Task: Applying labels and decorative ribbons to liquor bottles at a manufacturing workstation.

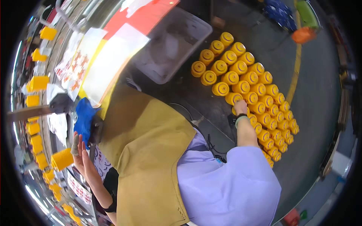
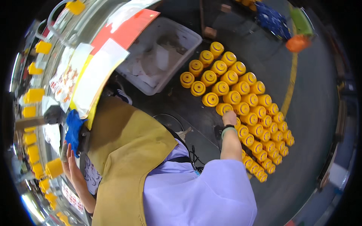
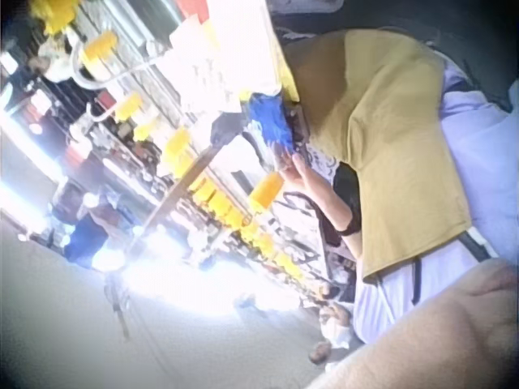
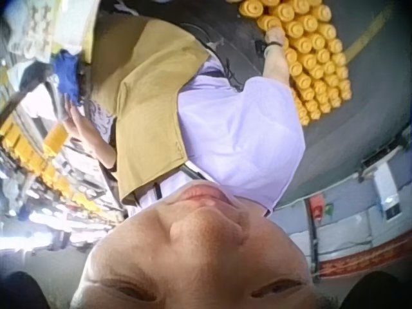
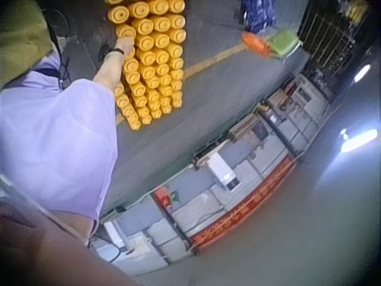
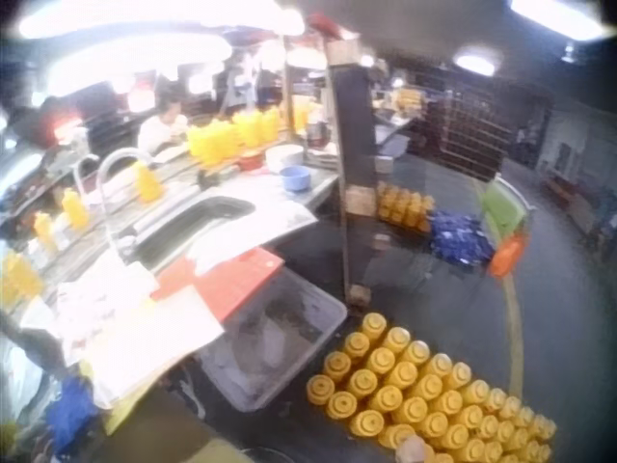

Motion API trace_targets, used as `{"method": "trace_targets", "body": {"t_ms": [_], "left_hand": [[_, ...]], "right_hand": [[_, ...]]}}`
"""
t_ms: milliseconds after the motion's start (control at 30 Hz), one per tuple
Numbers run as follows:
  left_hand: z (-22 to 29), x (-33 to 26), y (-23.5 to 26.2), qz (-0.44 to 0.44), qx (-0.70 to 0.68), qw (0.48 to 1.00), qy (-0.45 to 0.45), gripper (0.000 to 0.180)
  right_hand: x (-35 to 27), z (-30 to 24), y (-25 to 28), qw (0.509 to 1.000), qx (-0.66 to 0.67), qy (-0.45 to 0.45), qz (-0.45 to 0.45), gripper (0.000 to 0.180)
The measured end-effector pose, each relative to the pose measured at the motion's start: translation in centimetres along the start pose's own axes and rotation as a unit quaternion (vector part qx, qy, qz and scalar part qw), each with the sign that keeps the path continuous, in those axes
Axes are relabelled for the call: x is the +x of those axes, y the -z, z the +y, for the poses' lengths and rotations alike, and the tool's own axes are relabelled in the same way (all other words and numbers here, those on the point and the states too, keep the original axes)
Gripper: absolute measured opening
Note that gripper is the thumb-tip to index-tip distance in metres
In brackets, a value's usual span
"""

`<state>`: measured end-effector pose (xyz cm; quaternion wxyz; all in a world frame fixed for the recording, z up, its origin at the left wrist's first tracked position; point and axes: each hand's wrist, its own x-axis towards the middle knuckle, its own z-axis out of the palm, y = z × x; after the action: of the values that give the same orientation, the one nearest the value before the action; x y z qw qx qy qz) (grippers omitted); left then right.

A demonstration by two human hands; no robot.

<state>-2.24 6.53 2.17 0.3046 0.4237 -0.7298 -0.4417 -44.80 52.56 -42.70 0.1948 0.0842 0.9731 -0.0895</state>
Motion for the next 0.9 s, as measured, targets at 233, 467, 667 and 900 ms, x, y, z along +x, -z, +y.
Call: {"method": "trace_targets", "body": {"t_ms": [233, 467, 667, 900], "left_hand": [[-0.7, -2.7, -1.0, 0.034, -0.033, 0.998, 0.047, 0.055], [-3.1, -2.6, 1.4, 0.152, -0.114, 0.98, 0.063, 0.053], [-7.2, 0.9, 11.1, 0.47, 0.084, 0.876, -0.064, 0.064], [-14.8, 7.0, 20.6, 0.551, 0.177, 0.814, -0.035, 0.093]], "right_hand": [[9.2, 9.1, -7.2, 0.918, -0.226, 0.309, 0.102, 0.033], [1.7, -8.4, 8.5, 0.93, 0.189, 0.194, -0.25, 0.029], [-19.2, -32.5, 25.6, 0.726, 0.246, 0.46, -0.449, 0.021], [-36.2, -49.3, 31.3, 0.527, 0.156, 0.726, -0.413, 0.019]]}}
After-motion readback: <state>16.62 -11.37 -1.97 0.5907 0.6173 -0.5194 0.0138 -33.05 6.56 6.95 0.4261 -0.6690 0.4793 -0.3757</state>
